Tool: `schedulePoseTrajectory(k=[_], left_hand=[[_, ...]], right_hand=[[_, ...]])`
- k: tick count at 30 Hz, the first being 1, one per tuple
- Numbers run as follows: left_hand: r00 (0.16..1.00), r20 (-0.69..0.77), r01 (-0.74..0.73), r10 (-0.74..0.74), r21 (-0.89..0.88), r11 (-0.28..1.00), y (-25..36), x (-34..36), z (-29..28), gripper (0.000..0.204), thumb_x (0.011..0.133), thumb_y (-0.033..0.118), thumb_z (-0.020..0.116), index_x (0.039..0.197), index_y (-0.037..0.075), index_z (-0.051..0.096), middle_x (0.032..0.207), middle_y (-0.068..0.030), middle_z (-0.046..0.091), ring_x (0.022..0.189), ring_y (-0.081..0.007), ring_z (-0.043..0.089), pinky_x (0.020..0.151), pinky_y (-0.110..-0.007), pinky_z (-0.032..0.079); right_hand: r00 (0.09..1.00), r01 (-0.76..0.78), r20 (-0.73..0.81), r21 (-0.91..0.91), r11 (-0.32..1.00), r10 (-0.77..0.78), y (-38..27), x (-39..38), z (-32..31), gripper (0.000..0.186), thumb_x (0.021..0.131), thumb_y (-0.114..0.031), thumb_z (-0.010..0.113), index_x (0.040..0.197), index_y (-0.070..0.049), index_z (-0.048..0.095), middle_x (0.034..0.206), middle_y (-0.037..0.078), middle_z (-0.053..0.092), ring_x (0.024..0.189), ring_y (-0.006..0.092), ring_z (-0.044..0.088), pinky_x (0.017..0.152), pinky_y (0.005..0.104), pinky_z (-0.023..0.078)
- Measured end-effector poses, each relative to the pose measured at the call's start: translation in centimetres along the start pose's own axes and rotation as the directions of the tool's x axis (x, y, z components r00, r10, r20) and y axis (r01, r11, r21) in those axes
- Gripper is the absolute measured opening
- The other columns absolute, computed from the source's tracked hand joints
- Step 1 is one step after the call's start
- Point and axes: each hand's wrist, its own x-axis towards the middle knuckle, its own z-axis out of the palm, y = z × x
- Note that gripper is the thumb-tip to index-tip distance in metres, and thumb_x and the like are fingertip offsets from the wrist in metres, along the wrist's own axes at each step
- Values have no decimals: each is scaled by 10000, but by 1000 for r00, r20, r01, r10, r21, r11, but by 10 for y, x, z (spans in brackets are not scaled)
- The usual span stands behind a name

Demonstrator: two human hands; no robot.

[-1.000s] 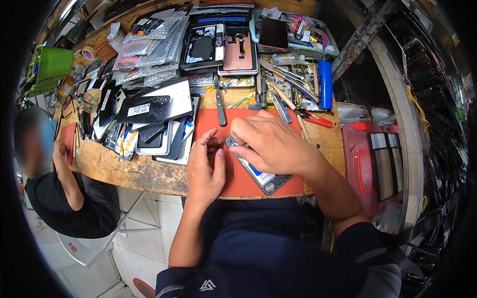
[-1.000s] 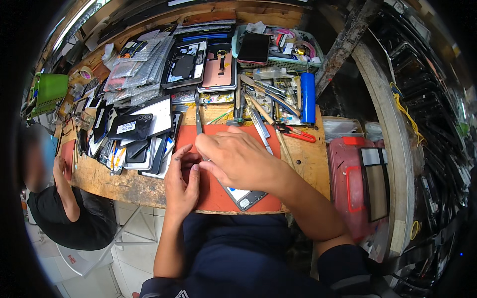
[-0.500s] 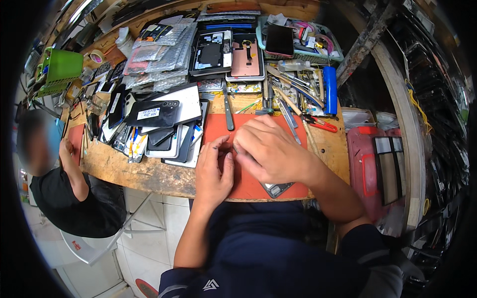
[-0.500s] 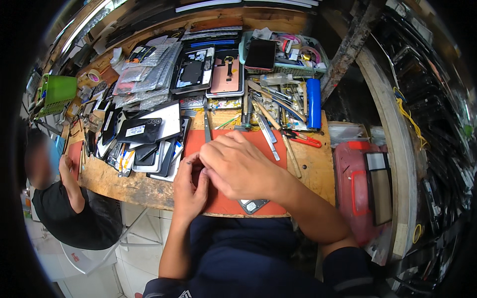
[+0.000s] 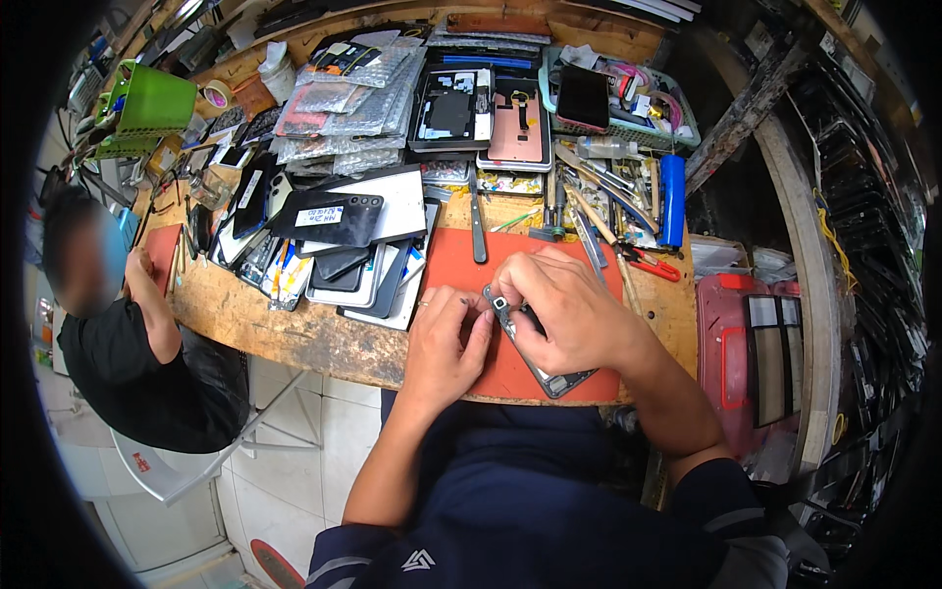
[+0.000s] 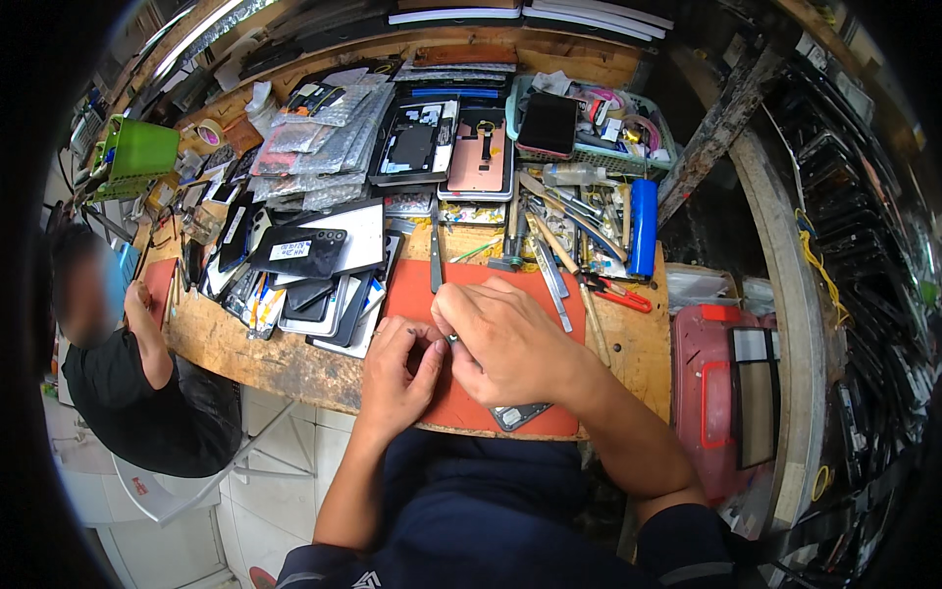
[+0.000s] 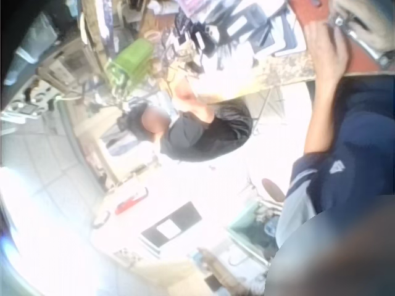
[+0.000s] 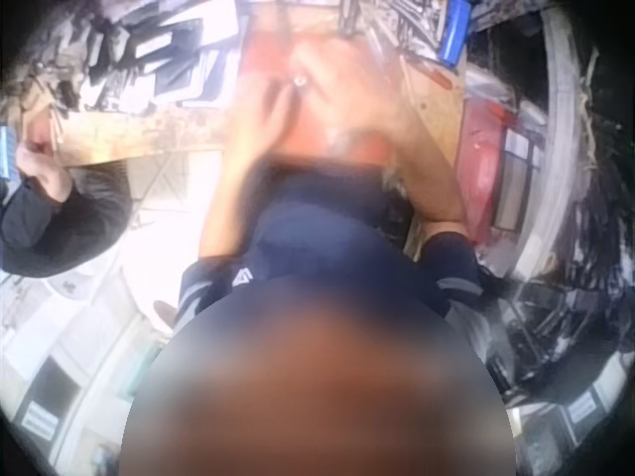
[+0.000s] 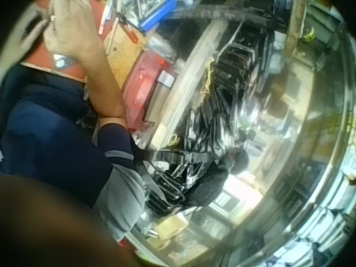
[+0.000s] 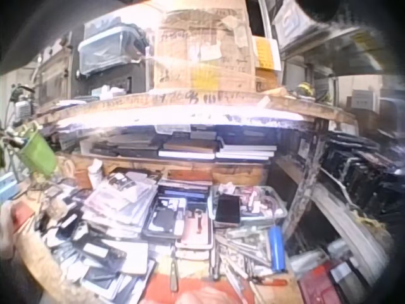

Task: The person disassembles a smartphone, removes the battery, and reassembles the device. They then test the phone by turning it on and interacting with the screen. The person also handles multiple other smartphones and phone cases, sorting and stacking them on the workbench.

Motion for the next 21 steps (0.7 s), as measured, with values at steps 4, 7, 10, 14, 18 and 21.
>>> schedulePoseTrajectory(k=[4,7,10,14,18,21], left_hand=[[994,-2,-110,110,34,993,-1,4,1,110,903,19,754,980,4,676,921,-152,635,901,-378,597,794,-466,474],[993,18,-119,119,40,992,-2,4,1,98,910,14,750,978,3,680,923,-166,632,904,-388,594,802,-481,470],[995,19,-103,102,48,994,1,5,1,86,920,15,747,977,2,683,921,-170,626,901,-392,590,809,-482,468],[997,23,-71,70,87,994,3,1,0,67,930,15,745,973,0,696,937,-168,635,934,-396,604,828,-494,491],[997,26,-75,73,84,994,2,-1,-1,81,939,32,744,990,-1,690,932,-181,629,923,-406,605,821,-496,488],[996,44,-85,81,103,991,4,1,-1,78,934,19,734,995,5,687,935,-188,637,920,-414,609,822,-496,485]], right_hand=[[1000,-10,13,-25,1000,10,-4,2,-3,253,821,30,695,995,-34,523,862,143,663,833,378,682,763,469,506],[1000,4,-17,-97,995,-5,-3,2,-2,233,855,10,717,987,-35,531,836,141,666,816,374,689,755,466,520],[1000,-12,-24,-165,986,8,-3,2,-3,230,874,-22,735,982,-37,533,799,133,663,790,378,685,747,472,518],[1000,-15,8,-176,984,16,0,-1,-3,236,875,-57,722,1031,-38,547,840,140,661,833,377,689,804,468,497],[997,-8,77,-51,999,11,-4,0,-6,233,849,-50,701,1030,-41,554,895,139,629,888,379,654,856,470,484],[1000,-3,30,-26,1000,4,-6,-2,-4,268,794,-26,691,1029,-48,563,926,140,618,900,394,635,868,483,474]])
